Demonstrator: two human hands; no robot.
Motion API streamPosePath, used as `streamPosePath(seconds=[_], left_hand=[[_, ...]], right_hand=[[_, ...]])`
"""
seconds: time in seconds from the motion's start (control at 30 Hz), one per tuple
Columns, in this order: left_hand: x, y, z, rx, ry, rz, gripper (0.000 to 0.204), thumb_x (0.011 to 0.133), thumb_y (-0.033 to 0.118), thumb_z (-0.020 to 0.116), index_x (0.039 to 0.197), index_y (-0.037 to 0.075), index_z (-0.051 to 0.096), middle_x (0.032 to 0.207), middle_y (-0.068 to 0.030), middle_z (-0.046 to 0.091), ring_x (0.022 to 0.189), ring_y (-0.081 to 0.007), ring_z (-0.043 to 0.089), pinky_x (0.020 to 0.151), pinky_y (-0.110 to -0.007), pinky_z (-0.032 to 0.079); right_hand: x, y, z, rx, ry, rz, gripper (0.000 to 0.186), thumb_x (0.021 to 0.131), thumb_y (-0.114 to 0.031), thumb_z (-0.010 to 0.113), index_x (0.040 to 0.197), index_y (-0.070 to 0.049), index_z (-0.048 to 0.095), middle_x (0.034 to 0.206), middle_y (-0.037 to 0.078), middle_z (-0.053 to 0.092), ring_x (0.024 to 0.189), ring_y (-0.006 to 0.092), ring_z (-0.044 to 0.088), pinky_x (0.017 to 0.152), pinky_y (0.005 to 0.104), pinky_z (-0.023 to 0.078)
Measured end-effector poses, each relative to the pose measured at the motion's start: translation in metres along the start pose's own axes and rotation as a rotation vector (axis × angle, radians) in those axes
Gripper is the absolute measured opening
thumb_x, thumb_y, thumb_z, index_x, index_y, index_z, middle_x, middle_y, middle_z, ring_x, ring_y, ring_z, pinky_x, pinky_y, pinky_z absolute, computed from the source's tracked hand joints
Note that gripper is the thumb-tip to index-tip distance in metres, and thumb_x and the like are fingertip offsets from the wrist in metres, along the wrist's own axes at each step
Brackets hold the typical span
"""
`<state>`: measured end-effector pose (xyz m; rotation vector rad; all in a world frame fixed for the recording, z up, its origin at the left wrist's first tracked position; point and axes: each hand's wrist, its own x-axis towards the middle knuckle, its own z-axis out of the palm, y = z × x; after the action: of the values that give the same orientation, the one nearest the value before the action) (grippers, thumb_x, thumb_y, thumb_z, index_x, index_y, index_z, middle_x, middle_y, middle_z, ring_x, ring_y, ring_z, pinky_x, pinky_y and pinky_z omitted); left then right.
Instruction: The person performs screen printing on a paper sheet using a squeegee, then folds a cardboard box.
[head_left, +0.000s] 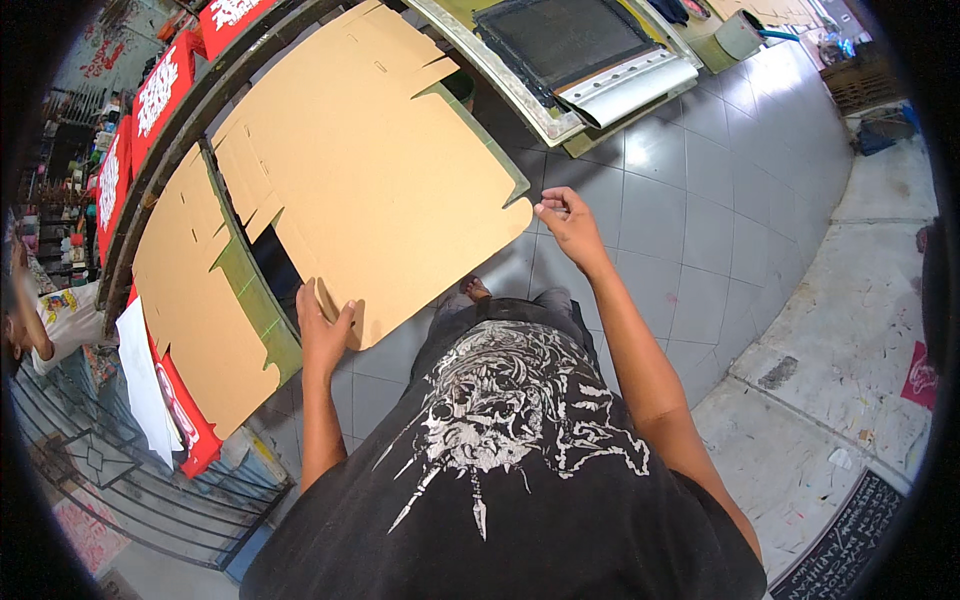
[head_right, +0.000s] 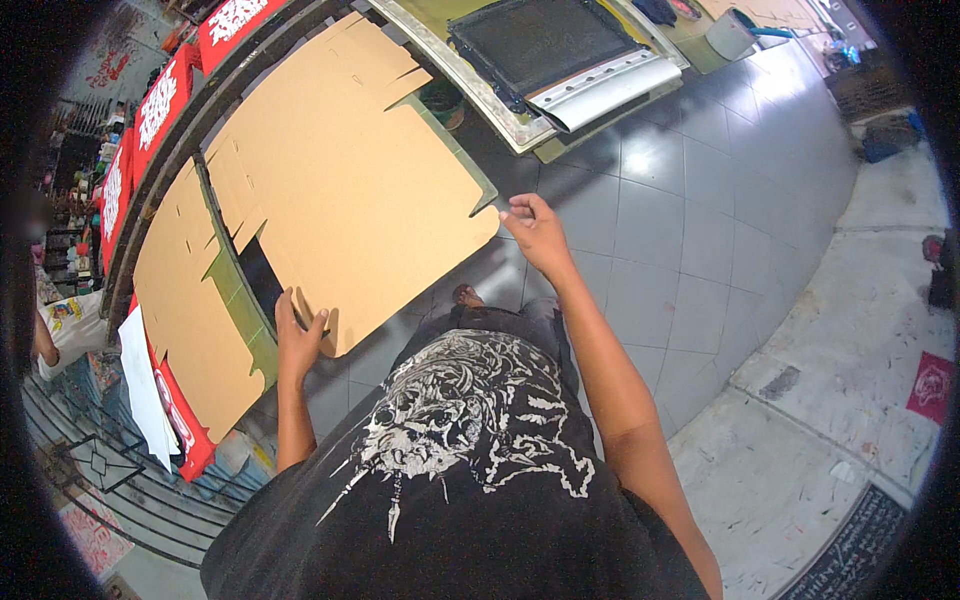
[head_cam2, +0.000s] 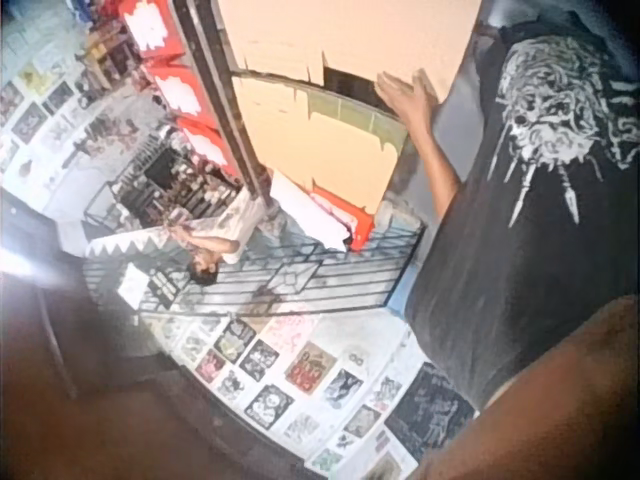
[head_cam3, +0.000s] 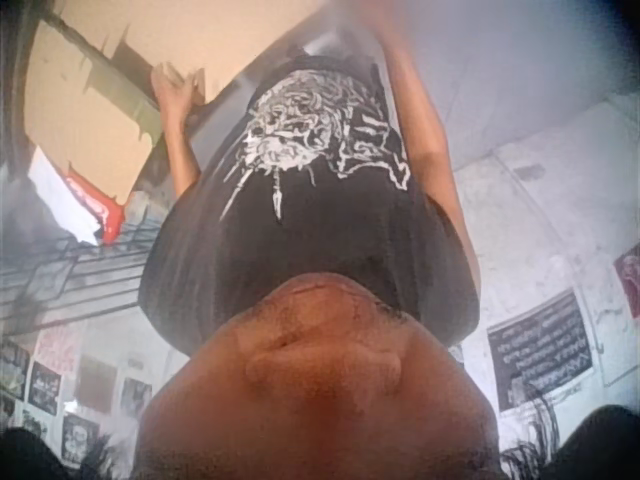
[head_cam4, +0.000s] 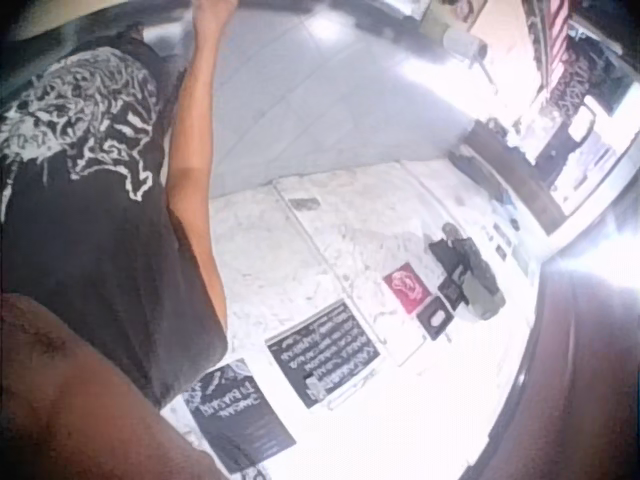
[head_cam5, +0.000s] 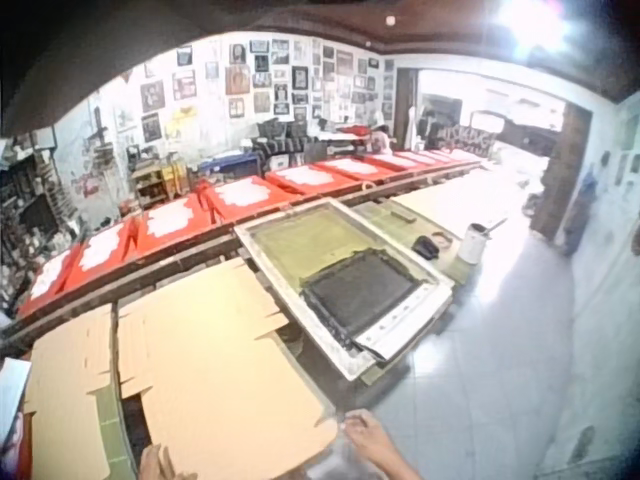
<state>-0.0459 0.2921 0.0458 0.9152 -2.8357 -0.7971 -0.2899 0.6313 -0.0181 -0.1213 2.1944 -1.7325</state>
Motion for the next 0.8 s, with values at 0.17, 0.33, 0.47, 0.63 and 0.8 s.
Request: streamPosePath(seconds=[0.17,0.33,0.47,0.63,0.8], left_hand=[[-0.015,-0.006,0.006,-0.034,0.028,-0.082,0.076,0.078,0.022,0.072,0.137,-0.006,0.034,0.141,-0.0273,0.036,0.132,-0.0396,0.035,0.11,-0.043,0.029],[-0.046,0.008,0.017,-0.127,0.023,-0.186,0.08,0.076,0.021,0.074,0.139,-0.004,0.033,0.141,-0.025,0.037,0.132,-0.0378,0.036,0.11,-0.042,0.029],[-0.063,0.013,0.027,-0.081,0.033,-0.196,0.082,0.076,0.022,0.075,0.141,-0.003,0.031,0.143,-0.0235,0.036,0.134,-0.0371,0.035,0.11,-0.042,0.028],[-0.055,0.014,0.033,-0.083,0.055,-0.215,0.085,0.076,0.023,0.075,0.142,-0.003,0.029,0.145,-0.0229,0.034,0.135,-0.0366,0.033,0.111,-0.043,0.027],[-0.06,0.009,0.038,-0.133,0.054,-0.242,0.084,0.078,0.025,0.074,0.142,-0.005,0.029,0.146,-0.0246,0.032,0.135,-0.0366,0.033,0.111,-0.042,0.028]], right_hand=[[0.017,-0.017,0.0,-0.184,-0.047,-0.172,0.042,0.082,-0.014,0.07,0.12,-0.002,0.055,0.115,0.01,0.056,0.096,0.0183,0.059,0.078,0.0301,0.05],[0.029,-0.032,-0.006,-0.226,-0.166,-0.262,0.046,0.08,-0.015,0.071,0.122,-0.007,0.054,0.125,0.013,0.05,0.098,0.0233,0.06,0.079,0.0328,0.051],[0.033,-0.028,-0.006,-0.205,-0.264,-0.252,0.049,0.08,-0.015,0.072,0.124,-0.006,0.052,0.124,0.013,0.051,0.099,0.0233,0.059,0.079,0.0329,0.051],[0.034,-0.016,-0.004,-0.183,-0.312,-0.239,0.054,0.079,-0.015,0.072,0.127,-0.006,0.049,0.124,0.014,0.05,0.1,0.0246,0.059,0.079,0.0334,0.051],[0.028,-0.014,0.004,-0.194,-0.323,-0.226,0.061,0.077,-0.012,0.074,0.131,-0.008,0.045,0.124,0.014,0.049,0.102,0.026,0.058,0.081,0.0348,0.052]])
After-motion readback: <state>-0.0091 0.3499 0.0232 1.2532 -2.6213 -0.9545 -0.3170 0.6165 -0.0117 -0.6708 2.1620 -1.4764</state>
